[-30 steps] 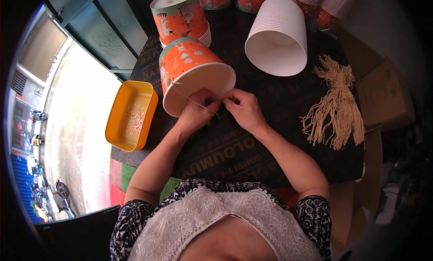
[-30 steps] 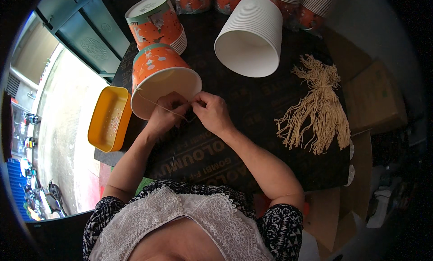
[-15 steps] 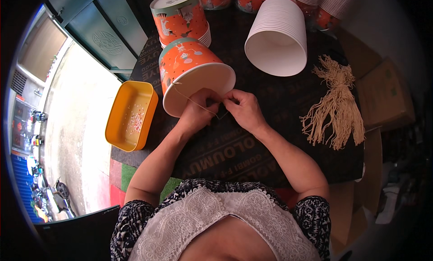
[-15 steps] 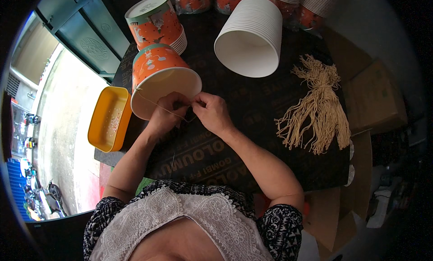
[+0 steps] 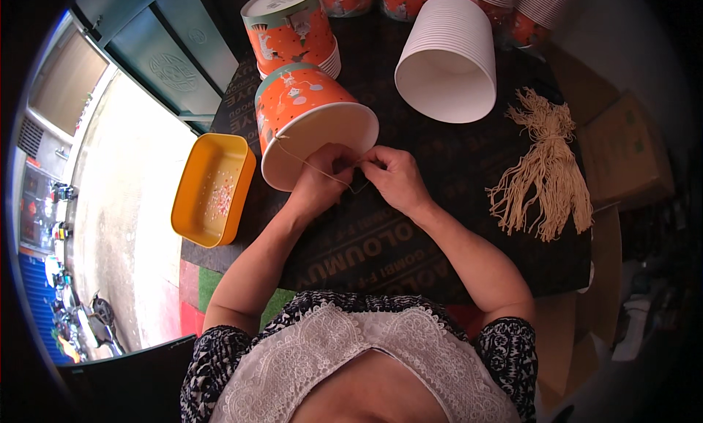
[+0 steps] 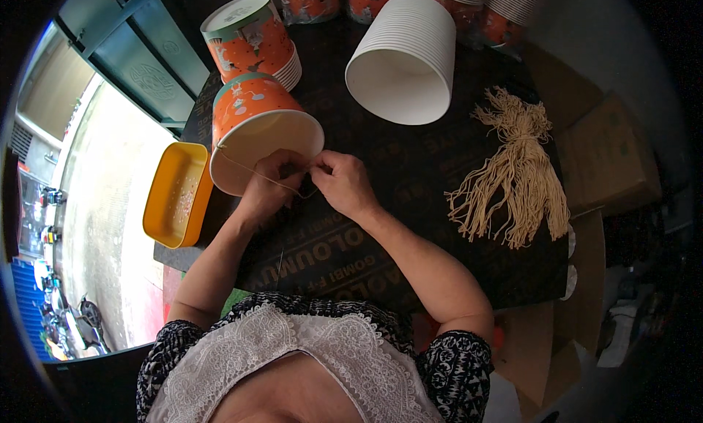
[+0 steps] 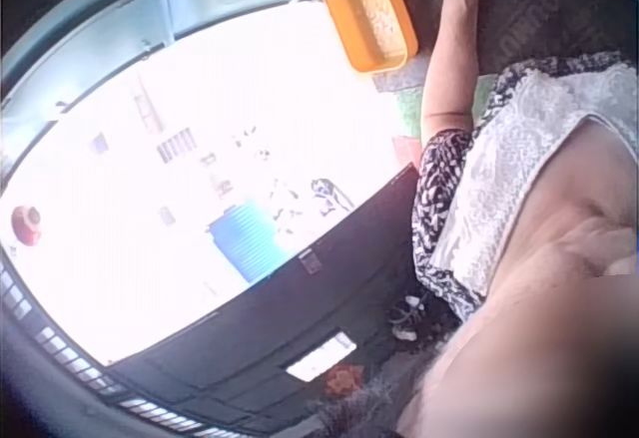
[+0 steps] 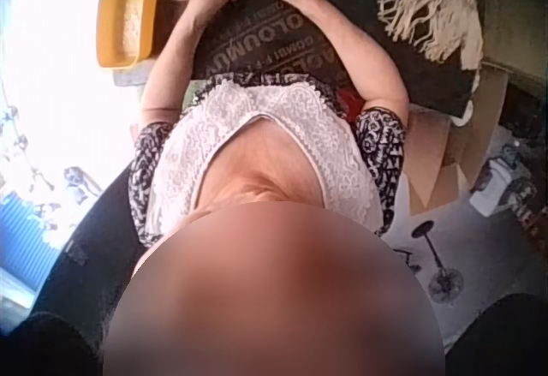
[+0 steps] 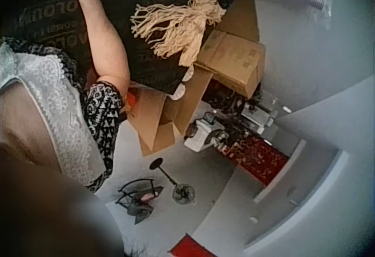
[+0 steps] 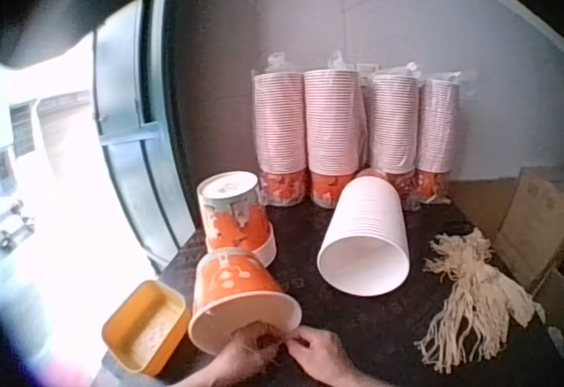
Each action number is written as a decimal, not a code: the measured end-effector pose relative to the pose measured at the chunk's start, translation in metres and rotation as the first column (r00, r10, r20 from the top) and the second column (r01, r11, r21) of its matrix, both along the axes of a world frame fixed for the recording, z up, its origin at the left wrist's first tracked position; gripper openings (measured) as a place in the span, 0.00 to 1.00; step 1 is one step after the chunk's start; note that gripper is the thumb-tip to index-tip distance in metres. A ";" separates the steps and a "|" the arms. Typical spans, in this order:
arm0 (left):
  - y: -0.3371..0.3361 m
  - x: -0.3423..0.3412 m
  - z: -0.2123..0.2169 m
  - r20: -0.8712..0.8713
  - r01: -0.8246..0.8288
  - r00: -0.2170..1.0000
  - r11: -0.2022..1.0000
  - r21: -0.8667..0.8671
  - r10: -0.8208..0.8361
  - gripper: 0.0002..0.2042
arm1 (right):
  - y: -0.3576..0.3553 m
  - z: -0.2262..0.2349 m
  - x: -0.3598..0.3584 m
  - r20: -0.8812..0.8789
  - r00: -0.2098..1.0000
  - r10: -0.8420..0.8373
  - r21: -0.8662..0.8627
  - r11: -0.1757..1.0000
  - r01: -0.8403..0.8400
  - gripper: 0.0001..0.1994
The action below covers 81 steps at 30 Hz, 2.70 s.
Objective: The person is manually attaching string handles to paper buckets by threading the ends through pre-punched holes.
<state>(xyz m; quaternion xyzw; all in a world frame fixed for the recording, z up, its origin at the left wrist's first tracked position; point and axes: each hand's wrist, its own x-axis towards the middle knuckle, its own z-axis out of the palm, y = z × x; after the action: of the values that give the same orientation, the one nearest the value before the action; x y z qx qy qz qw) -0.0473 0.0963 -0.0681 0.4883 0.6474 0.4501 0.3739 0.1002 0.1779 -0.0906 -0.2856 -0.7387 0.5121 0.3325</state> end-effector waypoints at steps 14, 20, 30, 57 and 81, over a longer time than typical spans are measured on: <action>-0.001 0.001 0.001 -0.082 0.013 0.997 0.998 0.056 -0.008 0.08 | 0.001 0.002 0.000 0.007 0.999 -0.035 0.008 0.999 0.035 0.06; -0.001 0.004 0.002 -0.069 -0.038 0.997 0.998 0.049 0.041 0.07 | 0.001 -0.001 0.000 0.004 0.999 -0.032 0.003 0.999 0.032 0.06; -0.001 0.004 0.005 -0.104 -0.036 0.994 0.999 0.037 0.039 0.06 | 0.003 -0.006 -0.002 -0.062 0.997 -0.042 -0.039 0.998 0.039 0.05; -0.001 0.003 0.009 -0.055 -0.052 0.997 0.996 -0.066 0.049 0.07 | -0.002 0.003 0.003 0.010 0.995 -0.101 0.063 0.993 0.100 0.05; -0.002 0.003 0.000 -0.279 -0.105 0.950 0.986 0.132 0.139 0.07 | -0.009 0.003 0.006 0.256 0.928 -0.270 0.530 0.842 0.099 0.03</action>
<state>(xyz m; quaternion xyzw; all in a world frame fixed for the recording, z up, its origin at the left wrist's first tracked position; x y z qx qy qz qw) -0.0444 0.0947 -0.0682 0.5283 0.6967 0.4333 0.2184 0.1066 0.1687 -0.0876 -0.3376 -0.8598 0.2111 0.3197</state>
